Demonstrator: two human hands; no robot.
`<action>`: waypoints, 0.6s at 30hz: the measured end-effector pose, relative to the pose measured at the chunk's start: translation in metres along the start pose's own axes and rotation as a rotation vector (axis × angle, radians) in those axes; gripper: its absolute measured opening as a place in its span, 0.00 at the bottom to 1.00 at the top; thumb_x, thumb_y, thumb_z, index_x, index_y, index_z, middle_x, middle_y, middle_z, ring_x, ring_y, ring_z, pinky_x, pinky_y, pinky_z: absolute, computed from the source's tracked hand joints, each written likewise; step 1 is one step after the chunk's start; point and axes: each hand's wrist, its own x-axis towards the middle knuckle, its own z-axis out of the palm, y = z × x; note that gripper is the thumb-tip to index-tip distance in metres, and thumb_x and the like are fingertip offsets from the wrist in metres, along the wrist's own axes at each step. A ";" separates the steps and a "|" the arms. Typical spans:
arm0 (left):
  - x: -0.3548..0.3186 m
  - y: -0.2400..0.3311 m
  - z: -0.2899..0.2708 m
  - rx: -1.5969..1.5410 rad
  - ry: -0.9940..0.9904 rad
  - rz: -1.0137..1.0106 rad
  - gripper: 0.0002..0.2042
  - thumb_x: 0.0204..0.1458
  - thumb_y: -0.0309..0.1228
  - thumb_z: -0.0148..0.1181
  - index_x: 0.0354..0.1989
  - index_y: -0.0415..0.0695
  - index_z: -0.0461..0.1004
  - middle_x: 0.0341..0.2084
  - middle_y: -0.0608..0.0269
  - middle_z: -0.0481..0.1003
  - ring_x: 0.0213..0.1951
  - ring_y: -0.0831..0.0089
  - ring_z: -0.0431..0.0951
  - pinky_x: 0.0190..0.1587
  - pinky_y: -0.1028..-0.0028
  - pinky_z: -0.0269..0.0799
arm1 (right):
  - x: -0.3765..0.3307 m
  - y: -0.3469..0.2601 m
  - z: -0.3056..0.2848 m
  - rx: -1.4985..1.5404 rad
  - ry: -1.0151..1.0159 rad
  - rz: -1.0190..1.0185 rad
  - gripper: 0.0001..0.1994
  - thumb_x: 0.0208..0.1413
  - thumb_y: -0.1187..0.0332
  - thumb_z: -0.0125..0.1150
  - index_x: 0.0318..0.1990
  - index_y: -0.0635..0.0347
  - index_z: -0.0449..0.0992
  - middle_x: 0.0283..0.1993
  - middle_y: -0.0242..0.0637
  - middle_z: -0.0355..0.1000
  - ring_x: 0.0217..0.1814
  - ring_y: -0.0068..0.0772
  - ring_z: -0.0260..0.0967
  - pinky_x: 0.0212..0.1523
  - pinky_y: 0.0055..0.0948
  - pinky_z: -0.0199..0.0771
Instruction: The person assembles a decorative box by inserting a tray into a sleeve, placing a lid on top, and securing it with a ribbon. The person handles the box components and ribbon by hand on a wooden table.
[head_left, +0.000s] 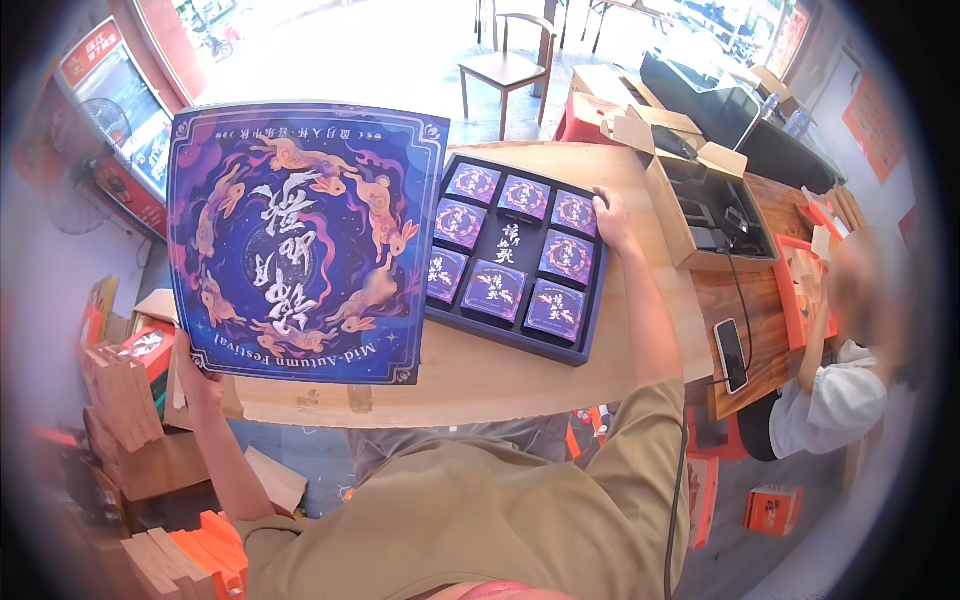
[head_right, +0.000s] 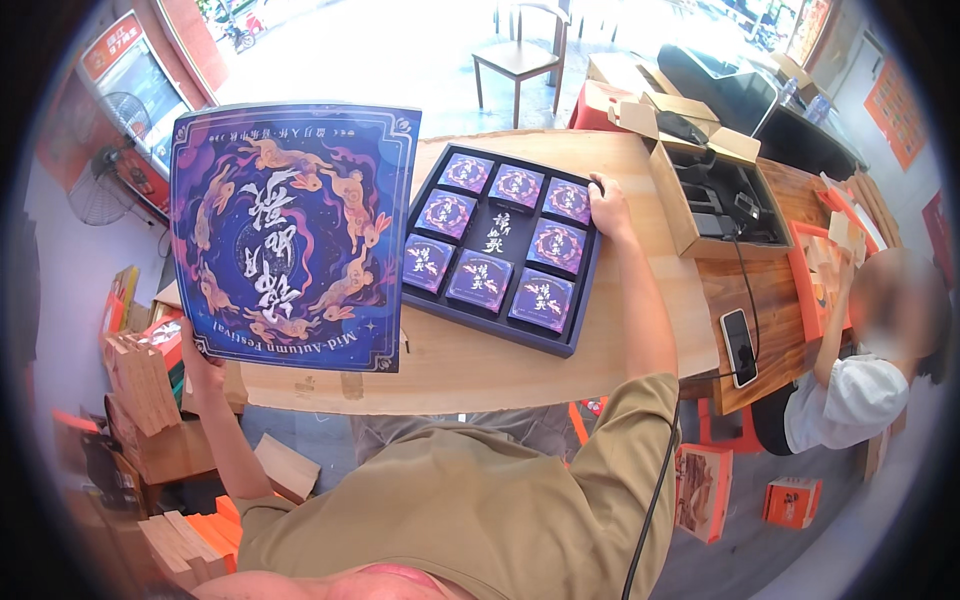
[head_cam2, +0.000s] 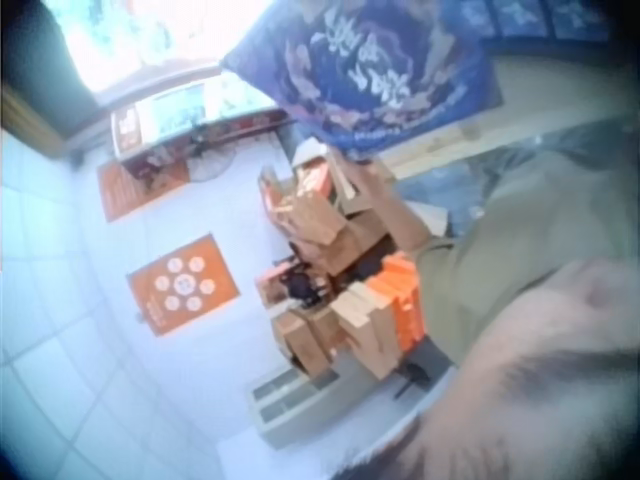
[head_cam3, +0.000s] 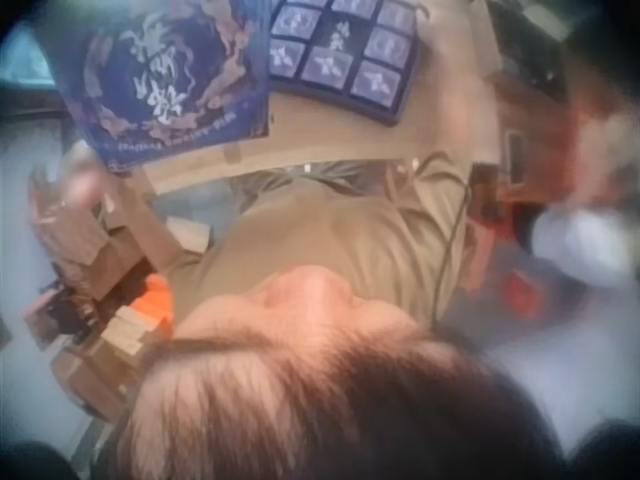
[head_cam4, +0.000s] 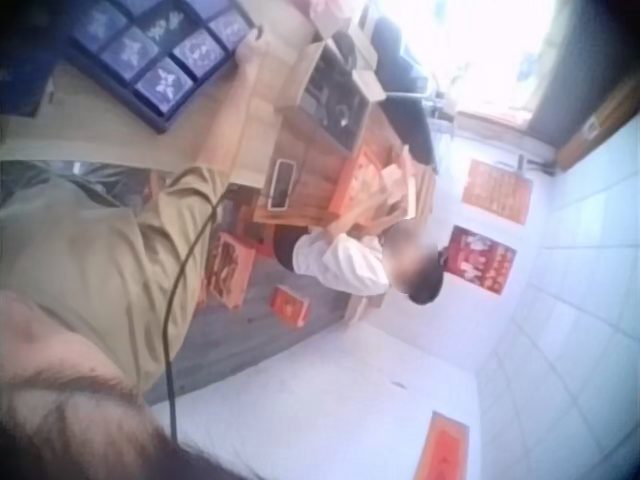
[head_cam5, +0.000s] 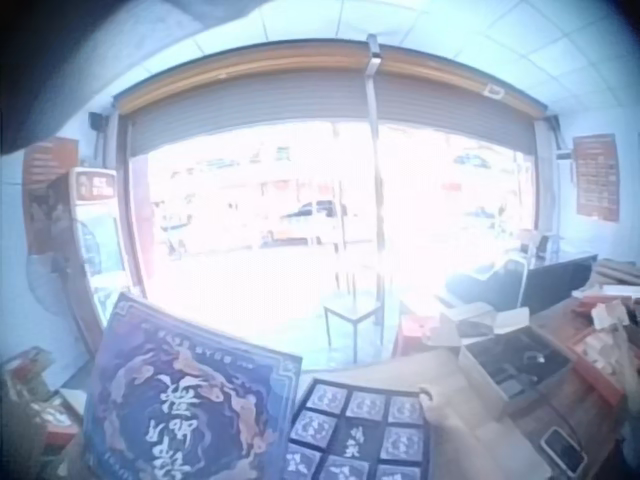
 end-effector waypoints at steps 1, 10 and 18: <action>0.002 -0.002 -0.001 -0.014 -0.027 -0.010 0.17 0.68 0.50 0.60 0.55 0.52 0.79 0.42 0.74 0.85 0.40 0.80 0.86 0.38 0.79 0.83 | 0.000 -0.001 -0.001 0.004 0.006 -0.006 0.20 0.71 0.64 0.55 0.63 0.65 0.78 0.64 0.55 0.76 0.69 0.51 0.73 0.72 0.40 0.68; 0.004 -0.023 0.025 -0.059 -0.245 -0.082 0.14 0.68 0.48 0.61 0.48 0.51 0.80 0.35 0.74 0.84 0.29 0.83 0.84 0.23 0.82 0.74 | -0.002 -0.010 0.001 -0.077 -0.006 -0.103 0.19 0.71 0.64 0.54 0.61 0.64 0.80 0.62 0.54 0.77 0.67 0.51 0.74 0.70 0.41 0.70; 0.001 -0.049 0.084 0.016 -0.401 -0.149 0.15 0.70 0.48 0.58 0.43 0.50 0.79 0.25 0.73 0.81 0.14 0.87 0.68 0.12 0.82 0.51 | -0.001 -0.013 0.010 0.016 -0.056 -0.050 0.19 0.72 0.68 0.54 0.65 0.65 0.77 0.65 0.51 0.76 0.69 0.43 0.73 0.72 0.37 0.68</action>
